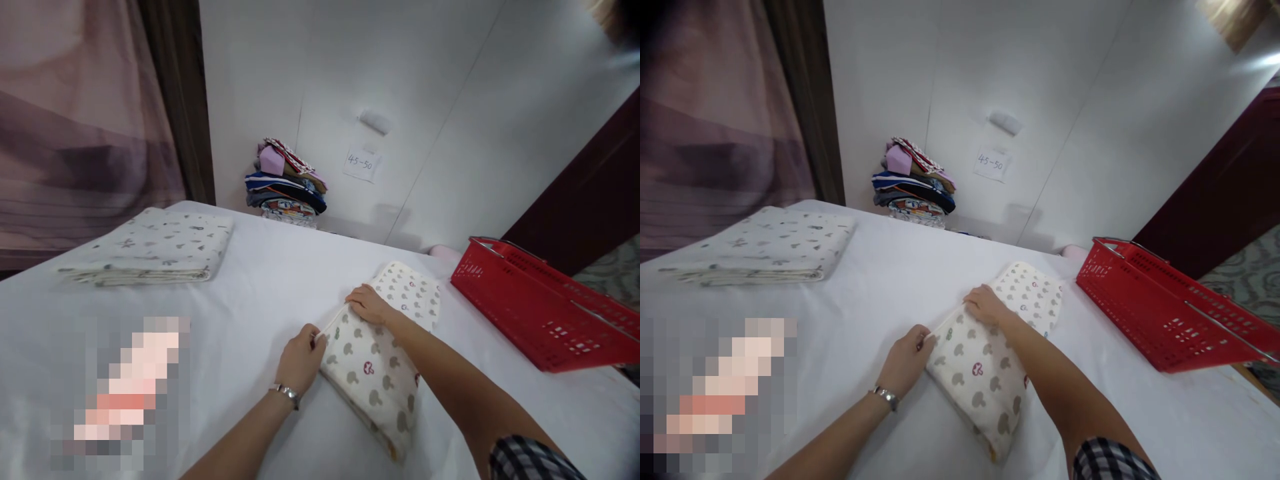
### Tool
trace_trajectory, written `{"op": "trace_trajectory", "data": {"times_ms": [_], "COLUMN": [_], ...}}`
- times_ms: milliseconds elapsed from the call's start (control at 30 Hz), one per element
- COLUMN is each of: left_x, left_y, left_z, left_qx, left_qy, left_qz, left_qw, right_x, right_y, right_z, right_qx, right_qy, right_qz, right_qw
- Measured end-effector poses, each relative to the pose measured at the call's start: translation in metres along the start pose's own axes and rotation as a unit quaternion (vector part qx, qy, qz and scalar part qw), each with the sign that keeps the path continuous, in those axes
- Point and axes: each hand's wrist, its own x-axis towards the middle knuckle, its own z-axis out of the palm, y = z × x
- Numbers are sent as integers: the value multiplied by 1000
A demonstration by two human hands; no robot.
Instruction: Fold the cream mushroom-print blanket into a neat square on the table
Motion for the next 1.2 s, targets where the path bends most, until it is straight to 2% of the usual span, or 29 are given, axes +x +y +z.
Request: {"op": "trace_trajectory", "data": {"times_ms": [233, 367, 467, 600, 800, 900, 1000, 1100, 1200], "left_x": [-1, 0, 0, 0, -1, -2, -1, -1, 0], "left_y": [0, -1, -1, 0, 3, 5, 5, 5, 4], "left_z": [-2, -2, -1, -1, -2, -3, -3, -3, -3], "left_qx": [72, 72, 60, 71, 123, 119, 113, 113, 117], "left_qy": [-12, -30, -31, -14, -16, -14, -14, -14, -14], "left_qz": [3, 24, 35, 12, 2, 0, -2, -3, 0], "left_qw": [997, 997, 997, 997, 992, 993, 993, 993, 993], "right_x": [5, 12, 20, 27, 9, -9, -40, -88, -140], "right_y": [30, 47, 50, 47, 38, 21, -15, -65, -114], "right_z": [-14, -13, -3, 12, 23, 26, 29, 26, 22], "right_qx": [-65, -96, -120, -132, -91, 4, 89, 114, 88], "right_qy": [-35, -29, -12, 20, 103, 132, 98, 44, 14], "right_qz": [69, 96, 120, 153, 232, 276, 268, 187, 81], "right_qw": [995, 990, 985, 979, 963, 952, 954, 975, 993]}}
